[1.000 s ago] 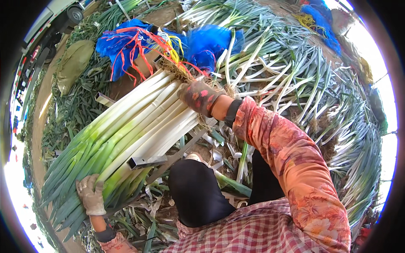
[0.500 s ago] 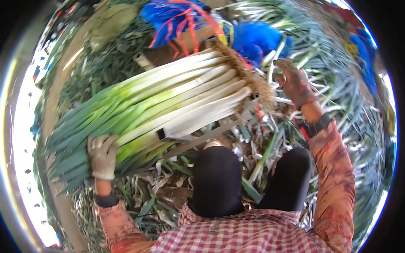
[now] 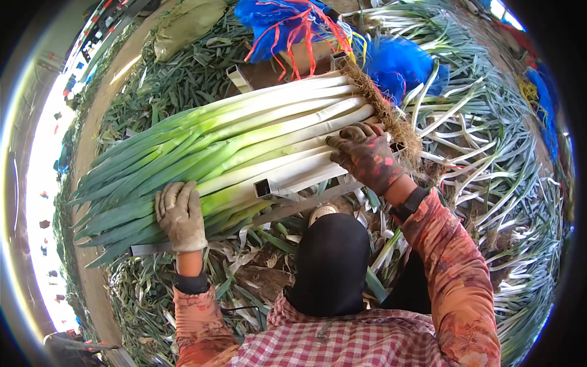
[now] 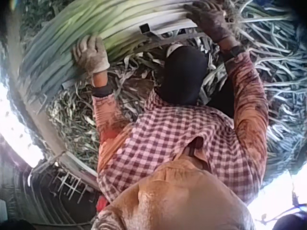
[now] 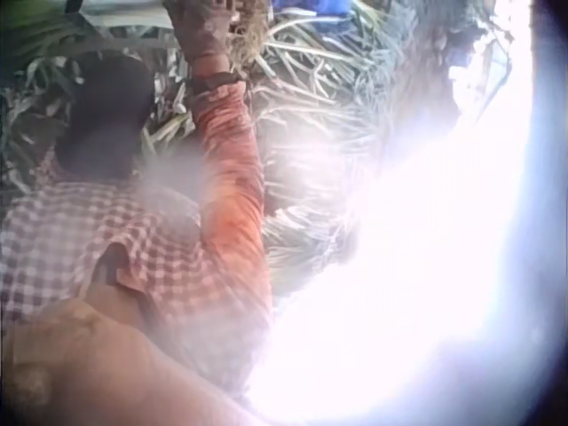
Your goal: Picking up individual leeks from a pile, sorting them, and placing them into a bundling frame to create uniform bundles.
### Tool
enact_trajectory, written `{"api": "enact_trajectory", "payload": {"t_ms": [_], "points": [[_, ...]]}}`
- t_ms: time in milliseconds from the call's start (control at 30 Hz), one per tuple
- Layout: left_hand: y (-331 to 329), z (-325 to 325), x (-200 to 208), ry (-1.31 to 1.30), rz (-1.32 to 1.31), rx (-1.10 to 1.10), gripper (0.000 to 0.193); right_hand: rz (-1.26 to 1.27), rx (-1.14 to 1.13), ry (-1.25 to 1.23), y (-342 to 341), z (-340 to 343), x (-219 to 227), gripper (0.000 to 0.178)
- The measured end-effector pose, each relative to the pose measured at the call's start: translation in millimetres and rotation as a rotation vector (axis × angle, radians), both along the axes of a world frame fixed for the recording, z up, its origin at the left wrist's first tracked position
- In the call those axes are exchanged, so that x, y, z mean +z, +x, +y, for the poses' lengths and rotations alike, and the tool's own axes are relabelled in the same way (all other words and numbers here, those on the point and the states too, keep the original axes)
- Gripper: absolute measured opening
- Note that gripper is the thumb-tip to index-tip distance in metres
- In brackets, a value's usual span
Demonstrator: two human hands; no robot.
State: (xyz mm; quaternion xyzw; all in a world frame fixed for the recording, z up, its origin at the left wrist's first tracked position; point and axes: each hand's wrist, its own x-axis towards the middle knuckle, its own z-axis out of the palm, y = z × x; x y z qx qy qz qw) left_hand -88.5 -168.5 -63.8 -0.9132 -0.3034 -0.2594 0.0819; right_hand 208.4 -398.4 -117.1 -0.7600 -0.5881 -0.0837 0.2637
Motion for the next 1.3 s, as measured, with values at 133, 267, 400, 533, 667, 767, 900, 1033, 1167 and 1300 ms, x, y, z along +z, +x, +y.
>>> {"api": "enact_trajectory", "payload": {"t_ms": [133,267,400,533,667,767,900,1033,1167,1300], "points": [[2.6,6.2,-0.2,0.073,-0.045,-0.030,0.015,-0.044,-0.030,0.026,-3.1,3.4,1.2,0.030],[10.9,14.7,2.3,0.198,-0.001,-0.043,0.014,0.005,-0.056,-0.040,5.0,5.3,-12.2,0.028],[17.5,-0.5,-25.6,0.340,0.089,-0.145,0.017,-0.219,-0.033,-0.071,31.7,-39.3,-65.8,0.024],[-4.9,-17.7,-11.5,0.353,-0.064,0.010,0.028,0.250,-0.219,-0.287,15.8,-62.2,41.6,0.040],[-1.2,-29.6,-2.6,0.300,0.011,0.033,0.027,0.488,-0.458,0.029,15.0,-212.4,98.7,0.040],[-3.2,-23.6,1.3,0.094,0.070,0.124,0.043,0.709,-0.716,-0.022,1.8,-351.8,78.6,0.037],[25.7,-9.8,-4.7,-0.104,0.022,0.352,0.059,0.874,-1.400,-0.181,-81.5,-518.3,-42.4,0.045],[76.9,-98.4,33.6,-0.099,-0.109,0.023,0.060,1.188,-1.602,-0.328,-175.6,-606.4,-116.7,0.055],[142.3,-195.9,56.8,-0.150,-0.054,-0.343,0.060,1.436,-1.705,-0.300,-211.4,-642.5,-145.9,0.058],[200.2,-293.3,55.5,-0.221,0.126,-0.649,0.058,1.393,-1.896,-0.103,-198.7,-679.1,-183.9,0.041]]}}
